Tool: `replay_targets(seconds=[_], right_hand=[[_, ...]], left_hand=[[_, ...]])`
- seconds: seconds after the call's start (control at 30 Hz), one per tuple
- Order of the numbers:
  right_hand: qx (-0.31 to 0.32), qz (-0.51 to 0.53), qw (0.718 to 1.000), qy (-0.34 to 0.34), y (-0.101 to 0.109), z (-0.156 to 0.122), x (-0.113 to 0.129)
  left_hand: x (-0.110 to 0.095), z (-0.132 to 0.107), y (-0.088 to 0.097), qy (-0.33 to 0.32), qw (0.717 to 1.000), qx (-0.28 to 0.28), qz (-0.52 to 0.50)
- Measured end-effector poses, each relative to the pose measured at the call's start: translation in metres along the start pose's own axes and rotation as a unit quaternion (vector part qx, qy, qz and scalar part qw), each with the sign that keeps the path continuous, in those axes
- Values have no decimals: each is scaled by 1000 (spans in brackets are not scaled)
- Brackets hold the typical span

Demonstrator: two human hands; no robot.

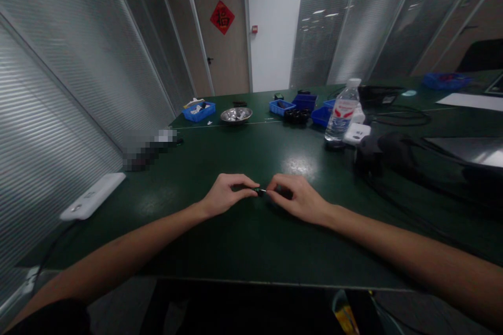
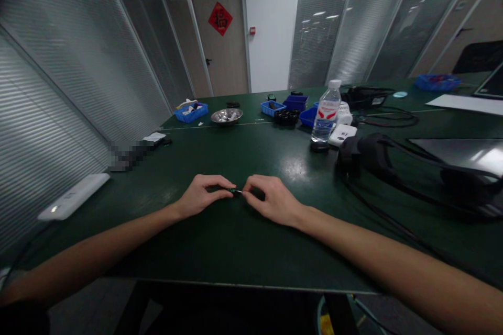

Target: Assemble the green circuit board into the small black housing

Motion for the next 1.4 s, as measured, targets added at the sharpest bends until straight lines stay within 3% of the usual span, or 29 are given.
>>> replay_targets(seconds=[0.27, 0.43, 0.53, 0.73, 1.1, 1.4], right_hand=[[-22, 52, 998, -8, -1, -1, 2], [-31, 52, 998, 3, 0, -1, 6], [-26, -8, 999, 31, 2, -1, 6], [25, -64, 997, 40, -4, -2, 4], [-28, -54, 998, 8, -4, -1, 0], [16, -186, 982, 1, -2, 1, -11]], left_hand=[[-2, -5, -2, -34, 996, -72, -28], [-8, -5, -1, -60, 995, -83, -18], [-9, -2, 0, -77, 995, -64, 21], [-8, -2, -7, -80, 994, 33, 65], [-5, 3, -7, 6, 998, 58, 19], [2, 3, -8, 0, 988, 92, 124]])
Point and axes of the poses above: each hand's wrist, its own z-axis towards the middle knuckle, its own y-axis out of the back of the hand, x = y × z, the point moved 3 cm from there along z, towards the middle knuckle, and after that the axes turned 1 degree about z, right-handed, at the moved point
